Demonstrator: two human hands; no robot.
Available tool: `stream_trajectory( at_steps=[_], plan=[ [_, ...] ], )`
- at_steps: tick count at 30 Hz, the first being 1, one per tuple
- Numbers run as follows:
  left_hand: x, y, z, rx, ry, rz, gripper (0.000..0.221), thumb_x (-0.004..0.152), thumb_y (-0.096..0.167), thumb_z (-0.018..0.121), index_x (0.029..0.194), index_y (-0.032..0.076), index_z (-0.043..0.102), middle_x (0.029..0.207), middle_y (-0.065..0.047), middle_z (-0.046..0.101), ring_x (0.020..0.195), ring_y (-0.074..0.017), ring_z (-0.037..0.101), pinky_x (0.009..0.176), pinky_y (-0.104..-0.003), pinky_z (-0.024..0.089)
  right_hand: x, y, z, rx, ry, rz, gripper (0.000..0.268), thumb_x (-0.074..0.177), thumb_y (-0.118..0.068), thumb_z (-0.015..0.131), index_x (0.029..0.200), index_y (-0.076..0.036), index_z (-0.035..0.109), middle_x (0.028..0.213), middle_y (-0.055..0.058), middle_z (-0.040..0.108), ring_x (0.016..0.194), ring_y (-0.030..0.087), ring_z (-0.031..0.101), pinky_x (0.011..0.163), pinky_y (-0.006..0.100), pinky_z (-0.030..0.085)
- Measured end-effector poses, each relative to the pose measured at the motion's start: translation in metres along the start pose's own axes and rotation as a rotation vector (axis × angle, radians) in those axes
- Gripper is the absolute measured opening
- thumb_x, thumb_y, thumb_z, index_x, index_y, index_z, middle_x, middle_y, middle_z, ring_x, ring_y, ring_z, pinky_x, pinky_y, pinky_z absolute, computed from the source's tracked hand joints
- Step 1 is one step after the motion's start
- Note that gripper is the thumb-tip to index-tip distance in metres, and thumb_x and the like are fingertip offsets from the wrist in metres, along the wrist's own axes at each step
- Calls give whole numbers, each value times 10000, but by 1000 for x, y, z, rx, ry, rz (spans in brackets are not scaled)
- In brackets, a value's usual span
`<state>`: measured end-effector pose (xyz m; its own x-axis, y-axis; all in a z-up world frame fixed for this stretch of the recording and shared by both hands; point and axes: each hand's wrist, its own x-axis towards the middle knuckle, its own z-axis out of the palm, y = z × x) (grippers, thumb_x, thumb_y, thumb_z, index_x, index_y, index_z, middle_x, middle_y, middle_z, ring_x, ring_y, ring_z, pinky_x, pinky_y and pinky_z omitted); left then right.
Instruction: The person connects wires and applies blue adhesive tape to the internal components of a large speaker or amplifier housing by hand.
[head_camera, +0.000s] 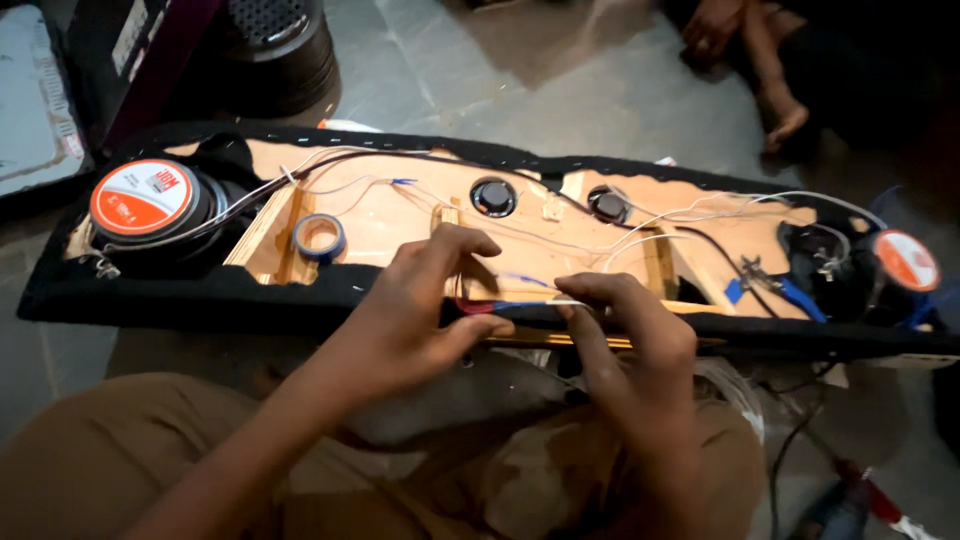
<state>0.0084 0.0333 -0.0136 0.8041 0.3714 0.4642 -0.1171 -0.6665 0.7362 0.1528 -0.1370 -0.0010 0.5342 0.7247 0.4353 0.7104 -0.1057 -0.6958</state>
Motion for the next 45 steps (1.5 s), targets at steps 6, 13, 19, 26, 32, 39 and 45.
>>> stream_trajectory(
  at_steps=[6,13,19,26,32,39,45],
  plan=[
    [0,-20,-4,-266,-65,-180,103,856,103,781,911,42,718,729,-11,699,631,-61,583,574,-232,483,8,-20,-57,-108,-167,-116,166,903,-73,775,1053,-18,730,811,72,723,719,107,691,607,233,536],
    [1,-42,-29,-657,37,-157,108,954,116,724,1020,30,721,840,35,660,785,-24,573,696,-203,454,28,-63,-149,-458,-206,-197,138,901,-109,716,1000,-13,706,860,81,697,680,132,684,566,259,526],
    [20,-46,-14,-422,239,-216,154,957,143,743,1025,6,760,764,-10,696,621,-57,585,557,-255,485,57,-36,-201,-603,-50,-174,126,952,-101,687,1035,-7,687,911,85,703,748,140,694,632,267,536],
    [73,-50,7,183,211,170,133,935,128,759,981,5,736,904,-155,744,783,-290,710,700,-398,553,76,38,-241,-721,183,-177,113,1012,-91,654,1077,1,665,970,89,711,826,148,705,709,276,547],
    [121,-81,63,412,-55,-23,231,993,223,668,1137,44,684,1010,-187,726,974,-396,695,825,-486,532,95,118,-271,-794,286,-207,105,1064,-83,626,1113,7,646,1021,93,717,894,156,715,776,283,557],
    [131,-99,70,595,-196,-250,538,872,461,728,1267,118,601,1279,-155,615,1155,-366,591,916,-601,396,81,172,-248,-746,382,-260,99,1123,-74,592,1154,15,623,1080,97,724,972,165,726,853,292,569],
    [68,-121,-64,775,-383,-524,318,888,447,734,1051,179,787,1141,-79,732,1157,-304,635,989,-572,411,32,146,-188,-335,517,-93,99,1148,-57,623,1087,19,609,967,82,703,853,132,713,771,248,550]
  ],
)
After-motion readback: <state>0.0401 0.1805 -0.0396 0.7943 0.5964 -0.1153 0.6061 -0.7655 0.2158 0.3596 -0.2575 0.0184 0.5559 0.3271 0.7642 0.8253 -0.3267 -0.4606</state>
